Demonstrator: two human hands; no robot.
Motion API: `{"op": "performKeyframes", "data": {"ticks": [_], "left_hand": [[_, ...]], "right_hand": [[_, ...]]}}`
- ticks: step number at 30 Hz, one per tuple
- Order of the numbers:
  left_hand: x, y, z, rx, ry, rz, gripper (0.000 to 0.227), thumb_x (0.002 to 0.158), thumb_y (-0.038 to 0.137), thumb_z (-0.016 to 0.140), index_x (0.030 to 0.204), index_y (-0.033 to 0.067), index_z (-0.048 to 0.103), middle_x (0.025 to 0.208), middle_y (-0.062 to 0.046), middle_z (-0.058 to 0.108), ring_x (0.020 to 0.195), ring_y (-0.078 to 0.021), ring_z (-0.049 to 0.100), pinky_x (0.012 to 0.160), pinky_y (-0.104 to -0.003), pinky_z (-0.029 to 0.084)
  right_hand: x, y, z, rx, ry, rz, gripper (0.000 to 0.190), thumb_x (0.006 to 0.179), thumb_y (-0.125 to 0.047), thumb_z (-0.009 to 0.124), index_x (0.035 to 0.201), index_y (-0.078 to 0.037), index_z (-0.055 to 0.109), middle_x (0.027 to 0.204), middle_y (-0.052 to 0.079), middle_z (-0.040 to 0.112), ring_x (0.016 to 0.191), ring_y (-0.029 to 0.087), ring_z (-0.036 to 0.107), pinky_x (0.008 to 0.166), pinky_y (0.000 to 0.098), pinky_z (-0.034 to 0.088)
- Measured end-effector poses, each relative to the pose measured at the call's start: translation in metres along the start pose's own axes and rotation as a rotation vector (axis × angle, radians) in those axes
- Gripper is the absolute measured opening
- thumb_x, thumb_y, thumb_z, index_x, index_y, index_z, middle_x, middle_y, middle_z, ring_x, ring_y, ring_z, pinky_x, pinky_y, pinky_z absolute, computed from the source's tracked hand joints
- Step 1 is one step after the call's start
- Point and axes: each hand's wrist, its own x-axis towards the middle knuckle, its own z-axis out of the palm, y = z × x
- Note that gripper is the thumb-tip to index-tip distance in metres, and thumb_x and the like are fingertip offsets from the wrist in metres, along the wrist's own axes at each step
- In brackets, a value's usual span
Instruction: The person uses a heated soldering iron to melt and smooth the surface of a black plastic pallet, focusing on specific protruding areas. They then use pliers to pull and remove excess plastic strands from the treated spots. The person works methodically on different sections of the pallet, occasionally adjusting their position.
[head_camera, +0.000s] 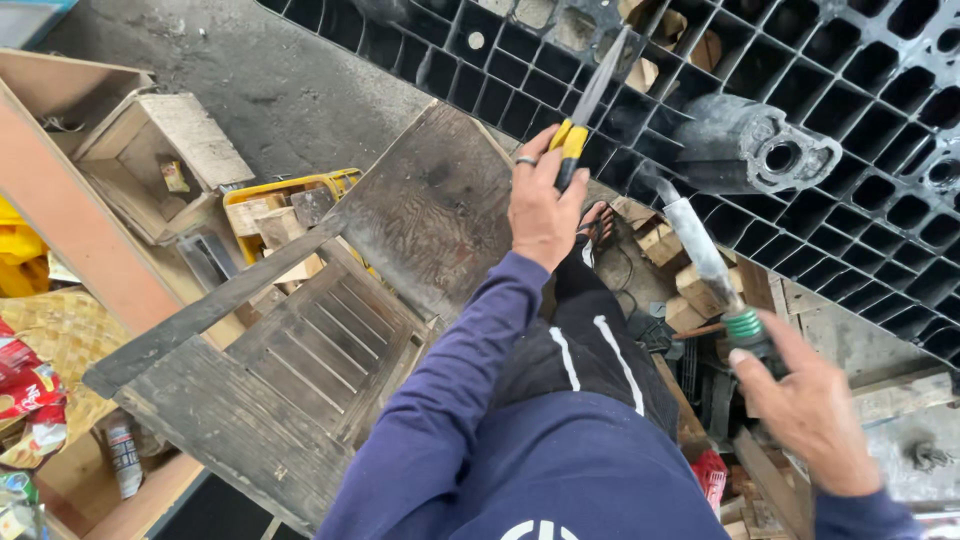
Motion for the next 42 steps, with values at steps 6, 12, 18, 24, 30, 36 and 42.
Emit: {"op": "performKeyframes", "data": {"ticks": [6,12,18,24,30,36,42], "left_hand": [[-0.032,-0.012,-0.048,-0.214,-0.001,-0.186,0.026,0.09,0.01,0.074,0.113,-0.0012,0.069,0.131,-0.012,0.063,0.103,-0.0242,0.067,0.089,-0.033,0.055],[-0.055,-0.019,-0.077,-0.23,-0.039,-0.281,0.023,0.087,0.008,0.075,0.107,-0.002,0.071,0.128,-0.013,0.064,0.102,-0.0225,0.067,0.089,-0.032,0.054],[-0.065,-0.028,-0.087,-0.276,-0.071,-0.292,0.022,0.086,0.008,0.075,0.106,-0.0016,0.071,0.13,-0.012,0.063,0.107,-0.0224,0.067,0.092,-0.032,0.053],[-0.063,-0.036,-0.094,-0.273,-0.064,-0.24,0.021,0.088,0.008,0.076,0.106,-0.0008,0.072,0.126,-0.011,0.066,0.107,-0.021,0.067,0.091,-0.031,0.053],[-0.074,-0.029,-0.092,-0.623,-0.275,-0.503,0.034,0.099,0.019,0.064,0.127,-0.0006,0.067,0.114,-0.003,0.071,0.09,-0.011,0.065,0.071,-0.025,0.052],[-0.089,0.003,-0.089,-0.689,-0.606,-0.47,0.042,0.106,0.028,0.053,0.13,-0.0034,0.067,0.118,-0.008,0.074,0.093,-0.012,0.07,0.069,-0.025,0.055],[-0.115,0.041,-0.066,-0.713,-0.836,-0.44,0.042,0.105,0.026,0.051,0.134,-0.0019,0.063,0.117,-0.009,0.07,0.098,-0.0123,0.068,0.076,-0.025,0.054]], "right_hand": [[-0.002,0.01,0.074,0.5,-0.111,0.291,0.051,0.094,-0.012,0.055,0.145,-0.009,0.054,0.081,0.008,0.064,0.059,0.014,0.059,0.049,0.0302,0.052],[0.004,-0.008,0.106,0.755,-0.114,0.285,0.032,0.097,-0.012,0.056,0.126,0.001,0.061,0.083,0.006,0.062,0.059,0.012,0.055,0.048,0.0287,0.048],[0.004,-0.004,0.116,0.781,-0.09,0.302,0.033,0.095,-0.011,0.055,0.127,-0.003,0.061,0.081,0.005,0.061,0.057,0.011,0.055,0.047,0.028,0.047],[-0.005,-0.002,0.115,0.702,-0.066,0.297,0.033,0.093,-0.011,0.059,0.124,-0.002,0.062,0.078,0.005,0.061,0.056,0.012,0.055,0.046,0.0296,0.047],[-0.037,0.003,0.12,0.742,-0.004,0.211,0.031,0.089,-0.008,0.069,0.119,-0.001,0.066,0.071,0.003,0.059,0.055,0.009,0.053,0.05,0.0258,0.045],[-0.059,-0.008,0.137,0.966,0.162,0.182,0.03,0.088,-0.006,0.068,0.117,0.001,0.064,0.075,0.001,0.059,0.056,0.009,0.055,0.05,0.0265,0.045],[-0.074,0.019,0.136,1.129,0.332,0.215,0.03,0.09,-0.008,0.068,0.117,0.002,0.062,0.074,0.003,0.06,0.057,0.011,0.057,0.052,0.0269,0.047]]}}
